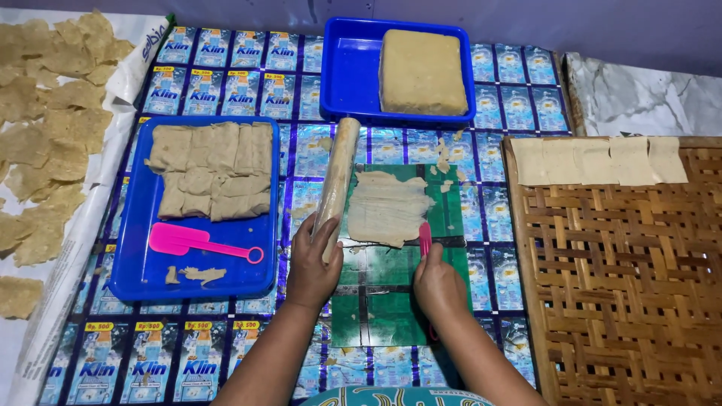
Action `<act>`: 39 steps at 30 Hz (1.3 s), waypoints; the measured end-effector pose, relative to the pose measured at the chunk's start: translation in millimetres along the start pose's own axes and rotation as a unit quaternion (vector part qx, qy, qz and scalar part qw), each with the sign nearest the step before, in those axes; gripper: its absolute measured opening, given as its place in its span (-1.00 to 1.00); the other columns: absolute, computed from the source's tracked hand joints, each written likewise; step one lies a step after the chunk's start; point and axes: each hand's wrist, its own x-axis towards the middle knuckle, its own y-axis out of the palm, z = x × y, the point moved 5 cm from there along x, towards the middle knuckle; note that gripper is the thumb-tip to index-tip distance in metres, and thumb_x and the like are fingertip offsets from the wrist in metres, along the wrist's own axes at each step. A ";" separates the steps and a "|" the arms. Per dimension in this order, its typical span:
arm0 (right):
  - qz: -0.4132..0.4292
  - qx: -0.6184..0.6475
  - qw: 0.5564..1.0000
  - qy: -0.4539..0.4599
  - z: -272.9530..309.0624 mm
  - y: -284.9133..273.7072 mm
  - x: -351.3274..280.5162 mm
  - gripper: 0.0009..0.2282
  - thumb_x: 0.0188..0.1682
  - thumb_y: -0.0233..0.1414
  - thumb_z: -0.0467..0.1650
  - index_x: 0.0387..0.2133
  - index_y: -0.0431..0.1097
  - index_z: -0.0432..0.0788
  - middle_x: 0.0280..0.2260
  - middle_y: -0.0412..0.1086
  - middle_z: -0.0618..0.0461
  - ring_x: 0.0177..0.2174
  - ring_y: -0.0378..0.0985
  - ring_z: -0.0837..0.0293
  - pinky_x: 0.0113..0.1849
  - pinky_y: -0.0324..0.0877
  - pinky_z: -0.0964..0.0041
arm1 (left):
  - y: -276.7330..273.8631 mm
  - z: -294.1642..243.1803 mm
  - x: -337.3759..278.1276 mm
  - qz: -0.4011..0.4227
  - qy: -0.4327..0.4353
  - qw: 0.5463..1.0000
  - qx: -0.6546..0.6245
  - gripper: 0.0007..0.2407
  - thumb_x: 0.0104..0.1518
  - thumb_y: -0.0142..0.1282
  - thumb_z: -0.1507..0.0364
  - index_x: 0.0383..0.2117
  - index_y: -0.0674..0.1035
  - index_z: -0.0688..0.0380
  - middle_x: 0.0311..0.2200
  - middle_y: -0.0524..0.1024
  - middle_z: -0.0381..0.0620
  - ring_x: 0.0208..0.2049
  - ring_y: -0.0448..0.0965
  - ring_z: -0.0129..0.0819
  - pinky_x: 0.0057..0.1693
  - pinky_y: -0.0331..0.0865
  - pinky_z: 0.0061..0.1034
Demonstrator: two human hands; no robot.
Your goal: Cutting, shaping, and stacking thin dough sheets for snack preparation.
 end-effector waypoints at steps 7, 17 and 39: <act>-0.011 0.000 1.000 -0.001 8.7 -6.0 16.7 -0.70 0.15 -0.40 -0.22 -0.04 0.11 -0.13 -0.33 0.54 -0.37 -0.18 0.60 -0.44 -0.11 0.48 -0.30 | -0.9 -1.1 0.6 -0.002 0.001 1.000 -0.001 -0.60 0.12 0.18 0.42 0.14 0.53 -0.16 0.12 0.36 0.20 0.11 0.46 0.19 0.20 0.36 -0.02; -0.022 0.000 1.000 -0.003 20.5 -18.6 41.3 -0.70 0.15 -0.40 -0.24 -0.03 0.09 -0.16 -0.32 0.53 -0.39 -0.18 0.59 -0.46 -0.14 0.48 -0.30 | -1.5 -1.1 2.6 0.012 -0.010 1.000 -0.007 -0.60 0.11 0.18 0.44 0.13 0.53 -0.15 0.12 0.36 0.22 0.11 0.46 0.23 0.19 0.36 0.01; -0.046 -0.013 0.998 -0.043 23.3 -113.6 84.0 -0.72 0.15 -0.25 -0.25 -0.06 0.20 -0.17 -0.21 0.49 -0.49 -0.10 0.54 -0.51 -0.11 0.40 -0.39 | -1.8 -0.8 3.6 0.017 -0.017 1.000 -0.010 -0.59 0.13 0.16 0.43 0.15 0.51 -0.21 0.13 0.35 0.19 0.10 0.47 0.20 0.18 0.38 0.00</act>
